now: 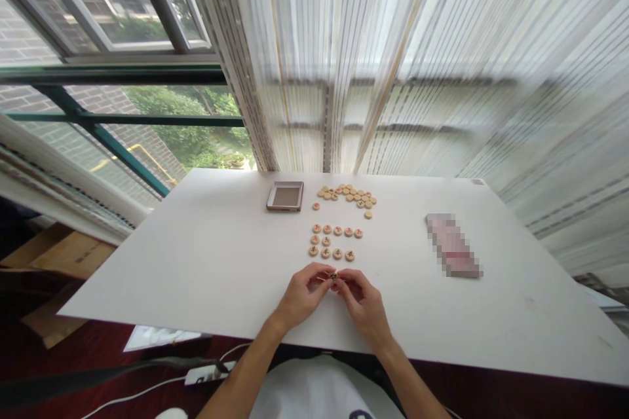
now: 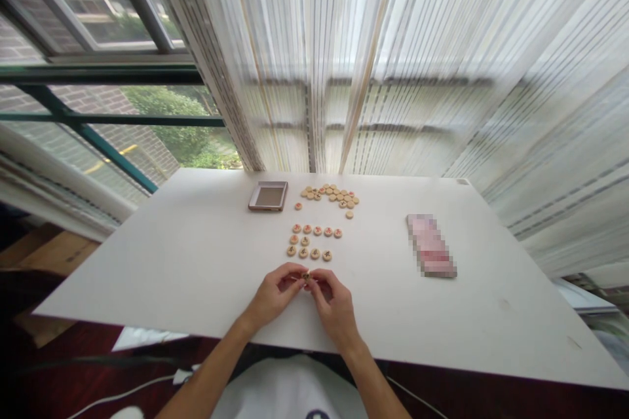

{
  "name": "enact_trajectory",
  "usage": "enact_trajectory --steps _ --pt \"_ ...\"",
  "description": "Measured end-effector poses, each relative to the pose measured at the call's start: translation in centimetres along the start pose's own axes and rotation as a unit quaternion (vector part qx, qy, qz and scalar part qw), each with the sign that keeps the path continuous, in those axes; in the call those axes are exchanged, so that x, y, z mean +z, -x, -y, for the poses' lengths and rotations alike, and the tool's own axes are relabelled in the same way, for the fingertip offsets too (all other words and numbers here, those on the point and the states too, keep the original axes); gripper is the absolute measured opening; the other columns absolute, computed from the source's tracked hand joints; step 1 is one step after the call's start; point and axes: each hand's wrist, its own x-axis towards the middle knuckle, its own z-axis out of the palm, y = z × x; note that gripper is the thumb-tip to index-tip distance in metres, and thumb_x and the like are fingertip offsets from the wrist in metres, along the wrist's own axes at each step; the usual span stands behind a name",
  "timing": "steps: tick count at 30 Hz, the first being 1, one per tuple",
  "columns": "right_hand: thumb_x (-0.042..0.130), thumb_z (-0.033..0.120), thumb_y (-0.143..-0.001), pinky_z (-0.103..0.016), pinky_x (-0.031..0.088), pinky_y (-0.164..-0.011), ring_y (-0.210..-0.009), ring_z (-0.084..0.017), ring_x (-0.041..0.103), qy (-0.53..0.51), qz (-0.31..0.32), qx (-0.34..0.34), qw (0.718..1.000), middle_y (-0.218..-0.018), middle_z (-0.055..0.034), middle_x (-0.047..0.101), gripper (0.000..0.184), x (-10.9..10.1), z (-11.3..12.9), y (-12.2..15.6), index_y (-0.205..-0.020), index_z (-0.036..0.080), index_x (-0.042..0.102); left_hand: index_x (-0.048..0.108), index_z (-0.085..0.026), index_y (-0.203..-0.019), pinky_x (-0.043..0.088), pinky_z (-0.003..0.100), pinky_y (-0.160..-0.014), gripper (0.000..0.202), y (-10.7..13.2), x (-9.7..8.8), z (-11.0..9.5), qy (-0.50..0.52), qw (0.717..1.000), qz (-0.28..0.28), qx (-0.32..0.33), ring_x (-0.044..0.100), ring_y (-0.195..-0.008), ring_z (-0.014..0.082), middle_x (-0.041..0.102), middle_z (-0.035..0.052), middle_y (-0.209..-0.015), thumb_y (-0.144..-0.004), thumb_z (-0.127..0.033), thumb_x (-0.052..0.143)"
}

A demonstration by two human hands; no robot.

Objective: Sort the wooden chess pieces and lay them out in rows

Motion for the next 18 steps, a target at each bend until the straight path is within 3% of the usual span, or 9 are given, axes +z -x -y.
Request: enact_trajectory --steps 5,10,14,18 --pt "0.065 0.036 -0.093 -0.038 0.061 -0.086 -0.089 -0.023 0.074 -0.014 0.001 0.009 1.000 -0.097 -0.0055 0.075 0.017 0.0 -0.2 0.1 -0.105 0.024 0.067 0.066 -0.018 -0.114 0.060 0.032 -0.085 0.027 0.1 0.0 -0.5 -0.012 1.000 0.014 0.008 0.070 -0.093 0.0180 0.068 0.0078 -0.110 -0.090 -0.031 0.067" --pt "0.061 0.037 -0.095 -0.037 0.061 -0.082 -0.086 -0.023 0.074 -0.012 0.001 0.011 1.000 -0.100 -0.0064 0.075 0.017 -0.1 0.2 0.1 -0.104 0.024 0.067 0.068 -0.018 -0.105 0.059 0.031 -0.086 0.019 0.1 0.4 -0.8 -0.005 1.000 -0.007 0.018 0.069 -0.092 0.0176 0.068 0.0058 -0.103 -0.089 -0.027 0.068" --pt "0.057 0.038 -0.098 -0.036 0.061 -0.080 -0.084 -0.022 0.074 -0.002 0.000 0.011 1.000 -0.100 -0.0064 0.074 0.019 -0.1 0.5 0.1 -0.106 0.024 0.066 0.067 -0.017 -0.099 0.059 0.030 -0.083 0.020 -0.4 0.5 -0.2 0.022 0.999 -0.033 -0.014 0.069 -0.087 0.0172 0.070 0.0056 -0.099 -0.086 -0.030 0.072" --pt "0.055 0.039 -0.099 -0.034 0.060 -0.079 -0.080 -0.021 0.074 0.012 0.002 0.021 1.000 -0.099 -0.0073 0.073 0.021 -0.1 0.5 0.1 -0.106 0.022 0.065 0.065 -0.016 -0.097 0.059 0.028 -0.081 0.026 -0.9 -0.6 0.3 0.066 0.994 -0.065 -0.054 0.071 -0.083 0.0165 0.072 0.0038 -0.089 -0.082 -0.033 0.077"
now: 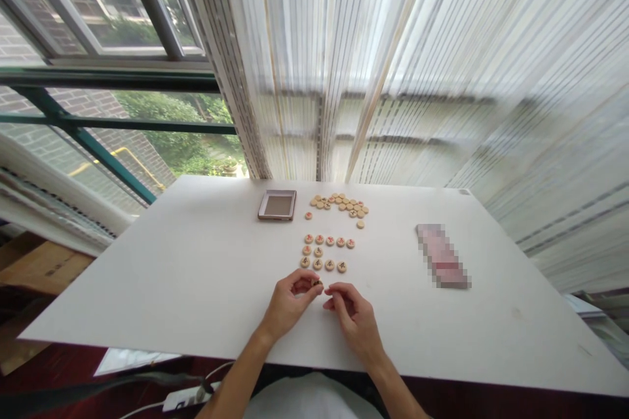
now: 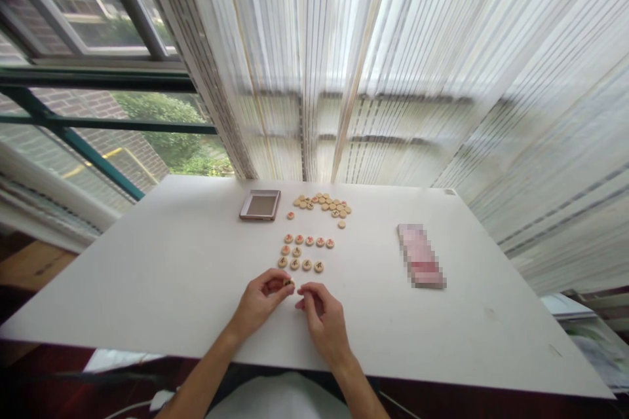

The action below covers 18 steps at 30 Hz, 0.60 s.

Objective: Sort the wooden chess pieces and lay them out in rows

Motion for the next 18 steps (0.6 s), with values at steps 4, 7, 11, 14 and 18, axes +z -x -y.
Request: enact_trajectory --steps 4,7,11,14,18 --pt "0.056 0.041 -0.098 -0.034 0.059 -0.077 -0.079 -0.021 0.073 0.008 0.003 0.009 1.000 -0.095 -0.0077 0.073 0.024 0.0 -0.3 0.1 -0.106 0.021 0.065 0.064 -0.015 -0.090 0.059 0.025 -0.072 0.026 -0.9 -1.8 -0.3 0.030 0.999 -0.038 -0.011 0.070 -0.071 0.0134 0.069 -0.0007 -0.075 -0.080 -0.034 0.079" --pt "0.056 0.041 -0.098 -0.033 0.059 -0.075 -0.077 -0.021 0.073 0.022 0.007 0.008 1.000 -0.091 -0.0071 0.073 0.024 0.0 -0.5 0.1 -0.105 0.021 0.066 0.065 -0.015 -0.087 0.059 0.024 -0.066 0.027 -1.4 -3.0 -0.5 0.019 0.998 -0.064 -0.023 0.070 -0.065 0.0132 0.068 -0.0012 -0.072 -0.079 -0.037 0.080" --pt "0.057 0.042 -0.097 -0.033 0.058 -0.073 -0.076 -0.021 0.072 0.030 0.009 0.012 0.999 -0.087 -0.0071 0.073 0.025 0.0 -0.6 0.2 -0.105 0.021 0.067 0.070 -0.014 -0.088 0.061 0.028 -0.070 0.030 -1.7 -3.6 -0.4 -0.013 0.996 -0.071 -0.045 0.073 -0.070 0.0174 0.074 0.0032 -0.078 -0.079 -0.040 0.079" --pt "0.057 0.044 -0.097 -0.032 0.058 -0.072 -0.075 -0.021 0.072 0.025 0.007 0.019 0.999 -0.086 -0.0073 0.073 0.027 -0.1 -0.6 0.2 -0.105 0.020 0.066 0.072 -0.013 -0.091 0.062 0.030 -0.074 0.031 -1.7 -3.7 -0.3 -0.025 0.996 -0.069 -0.058 0.075 -0.074 0.0197 0.076 0.0054 -0.081 -0.080 -0.042 0.077" --pt "0.057 0.046 -0.096 -0.032 0.058 -0.072 -0.074 -0.021 0.072 0.021 0.010 0.026 0.999 -0.086 -0.0075 0.072 0.029 -0.3 -0.6 0.2 -0.105 0.020 0.066 0.073 -0.014 -0.105 0.061 0.032 -0.084 0.035 -1.6 -4.0 -0.5 -0.043 0.995 -0.048 -0.081 0.075 -0.087 0.0213 0.078 0.0088 -0.096 -0.084 -0.041 0.073"
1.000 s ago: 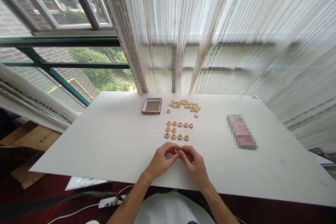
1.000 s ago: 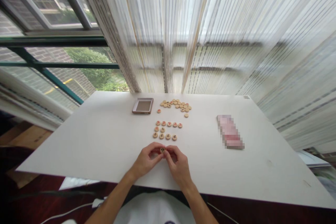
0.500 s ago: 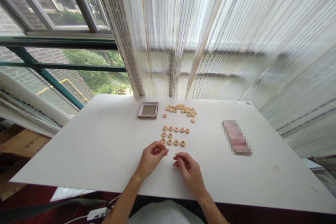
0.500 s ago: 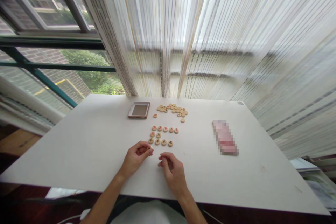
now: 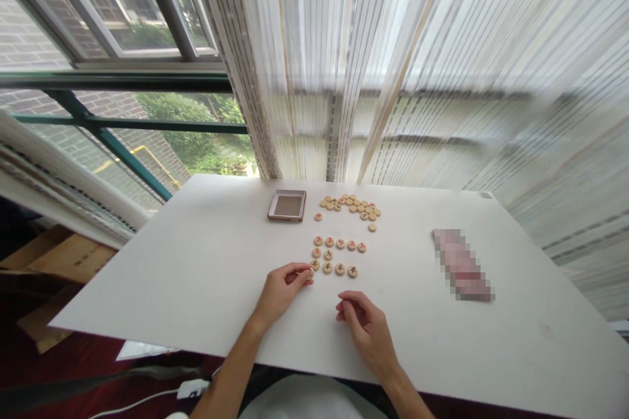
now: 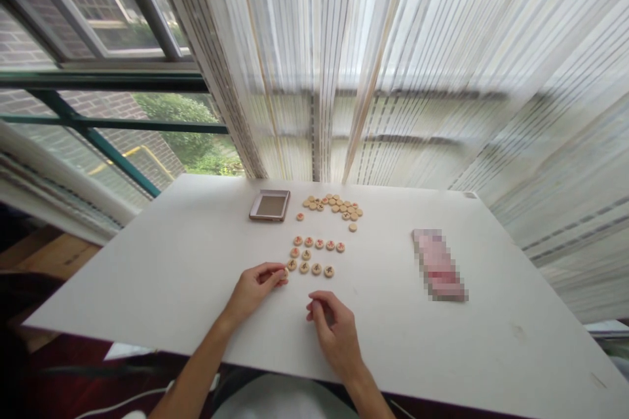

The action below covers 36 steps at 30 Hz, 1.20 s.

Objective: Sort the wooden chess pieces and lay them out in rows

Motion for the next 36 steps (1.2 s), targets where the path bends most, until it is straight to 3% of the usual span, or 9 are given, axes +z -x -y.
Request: enact_trajectory --steps 5,14,16,19,22,25,30,33,36 --pt "0.057 0.047 -0.096 -0.031 0.057 -0.070 -0.073 -0.021 0.071 -0.002 -0.003 0.003 1.000 -0.084 -0.0076 0.072 0.030 -0.1 0.1 0.1 -0.104 0.019 0.067 0.068 -0.015 -0.114 0.060 0.032 -0.087 0.040 0.2 -0.6 -0.1 -0.043 0.999 0.029 0.010 0.074 -0.090 0.0198 0.077 0.0080 -0.098 -0.081 -0.037 0.074" --pt "0.060 0.049 -0.093 -0.035 0.058 -0.067 -0.068 -0.021 0.068 -0.073 -0.035 0.007 0.997 -0.079 -0.0046 0.069 0.028 -0.7 0.4 -0.5 -0.101 0.023 0.067 0.069 -0.018 -0.106 0.060 0.031 -0.084 0.031 0.3 -0.6 -0.7 -0.102 0.992 0.033 0.061 0.073 -0.084 0.0182 0.076 0.0057 -0.098 -0.080 -0.035 0.074" --pt "0.061 0.045 -0.094 -0.037 0.058 -0.072 -0.077 -0.023 0.069 -0.063 -0.027 -0.027 0.997 -0.091 -0.0065 0.070 0.025 -1.4 0.7 -0.8 -0.108 0.024 0.065 0.070 -0.019 -0.103 0.060 0.030 -0.083 0.029 0.4 -0.6 -0.9 -0.119 0.990 0.038 0.072 0.073 -0.083 0.0184 0.076 0.0052 -0.096 -0.080 -0.035 0.075" --pt "0.061 0.041 -0.095 -0.044 0.054 -0.095 -0.114 -0.028 0.063 -0.019 0.017 -0.112 0.993 -0.130 -0.0111 0.062 0.040 -3.0 1.7 -1.9 -0.132 0.030 0.054 0.072 -0.020 -0.103 0.059 0.030 -0.081 0.028 0.5 -0.8 -1.1 -0.148 0.984 0.045 0.089 0.072 -0.080 0.0181 0.076 0.0044 -0.094 -0.080 -0.035 0.075" --pt "0.054 0.052 -0.096 -0.050 0.044 -0.109 -0.139 -0.031 0.045 0.018 0.023 -0.188 0.982 -0.154 -0.0112 0.041 0.062 -5.0 2.9 -4.4 -0.151 0.034 0.032 0.072 -0.021 -0.103 0.057 0.029 -0.080 0.027 0.6 -1.1 -1.1 -0.166 0.980 0.059 0.094 0.070 -0.079 0.0174 0.075 0.0035 -0.093 -0.082 -0.036 0.074" --pt "0.042 0.065 -0.095 -0.053 0.039 -0.113 -0.146 -0.031 0.034 0.083 -0.023 -0.239 0.967 -0.163 -0.0105 0.026 0.073 -7.3 3.4 -8.2 -0.156 0.033 0.017 0.072 -0.021 -0.106 0.056 0.029 -0.082 0.026 0.8 -1.5 -1.1 -0.167 0.979 0.074 0.090 0.070 -0.082 0.0172 0.075 0.0033 -0.095 -0.084 -0.036 0.071" --pt "0.017 0.071 -0.095 -0.051 0.035 -0.116 -0.153 -0.030 0.019 0.316 -0.098 -0.247 0.911 -0.167 -0.0124 0.011 0.081 -10.9 2.8 -15.0 -0.159 0.024 0.001 0.069 -0.020 -0.101 0.056 0.029 -0.084 0.022 1.2 -1.9 -1.2 -0.141 0.983 0.083 0.086 0.071 -0.084 0.0178 0.075 0.0034 -0.091 -0.085 -0.035 0.070" --pt "0.021 0.067 -0.097 -0.053 0.026 -0.119 -0.154 -0.031 0.013 0.440 -0.113 -0.253 0.854 -0.168 -0.0129 0.008 0.080 -12.7 2.1 -18.3 -0.160 0.021 0.004 0.067 -0.019 -0.099 0.056 0.031 -0.086 0.022 1.3 -2.0 -1.3 -0.119 0.986 0.083 0.077 0.071 -0.085 0.0185 0.075 0.0037 -0.090 -0.084 -0.035 0.071" --pt "0.028 0.061 -0.099 -0.050 0.022 -0.121 -0.154 -0.029 0.011 0.508 -0.120 -0.239 0.819 -0.168 -0.0101 0.009 0.073 -14.3 1.2 -21.1 -0.160 0.023 0.012 0.067 -0.019 -0.097 0.056 0.032 -0.089 0.023 1.1 -1.9 -1.4 -0.111 0.988 0.081 0.069 0.072 -0.086 0.0185 0.076 0.0036 -0.089 -0.082 -0.036 0.072"
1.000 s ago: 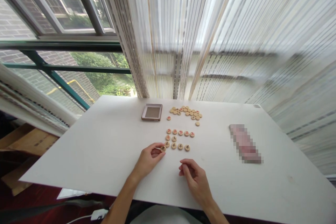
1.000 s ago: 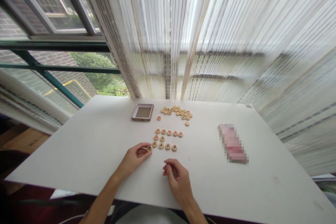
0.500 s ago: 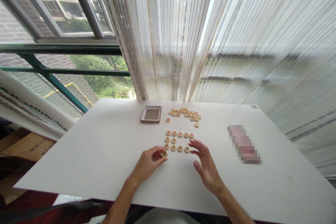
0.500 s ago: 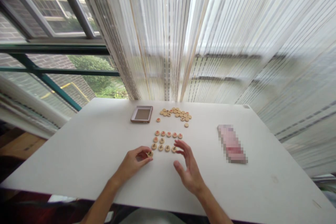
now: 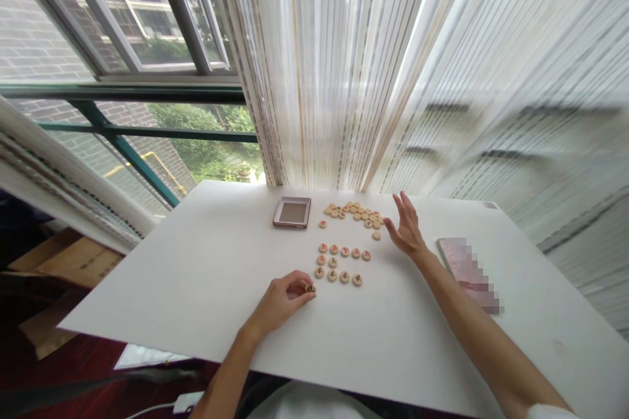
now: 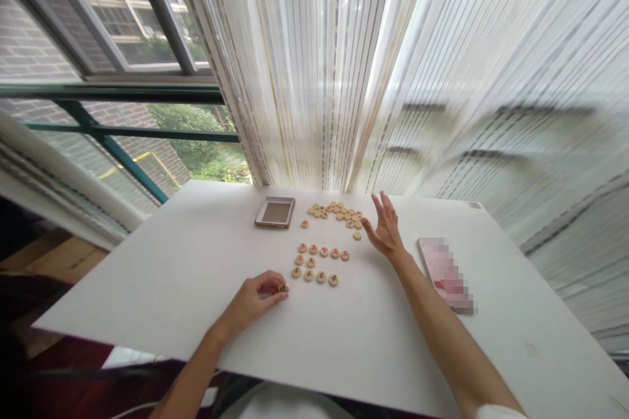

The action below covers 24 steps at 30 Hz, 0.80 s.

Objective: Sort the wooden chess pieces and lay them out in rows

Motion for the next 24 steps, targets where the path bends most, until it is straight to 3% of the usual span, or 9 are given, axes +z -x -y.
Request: enact_trajectory --steps 8,17,24 --pt "0.026 0.059 -0.100 -0.057 0.015 -0.119 -0.153 -0.032 0.014 0.127 0.073 0.086 0.985 -0.166 -0.0096 0.020 0.067 2.2 -4.6 -2.0 -0.159 0.028 0.020 0.068 -0.019 -0.093 0.056 0.029 -0.083 0.026 -0.7 0.7 0.2 0.021 1.000 -0.004 -0.001 0.070 -0.078 0.0164 0.074 0.0020 -0.082 -0.079 -0.039 0.076" --pt "0.017 0.063 -0.100 -0.055 0.014 -0.121 -0.154 -0.030 0.015 0.134 0.131 0.122 0.975 -0.167 -0.0107 0.020 0.070 3.2 -5.7 -2.4 -0.159 0.027 0.022 0.069 -0.018 -0.092 0.057 0.028 -0.073 0.031 -0.6 1.4 0.5 0.028 1.000 -0.009 0.006 0.069 -0.071 0.0162 0.074 0.0025 -0.077 -0.077 -0.043 0.078" --pt "0.014 0.067 -0.098 -0.058 0.014 -0.120 -0.153 -0.032 0.019 0.126 0.184 0.144 0.964 -0.166 -0.0119 0.023 0.073 3.3 -6.0 -2.8 -0.157 0.027 0.030 0.074 -0.015 -0.092 0.061 0.030 -0.076 0.034 -0.6 1.1 1.5 0.128 0.990 -0.052 -0.024 0.074 -0.076 0.0191 0.077 0.0065 -0.083 -0.073 -0.041 0.083"
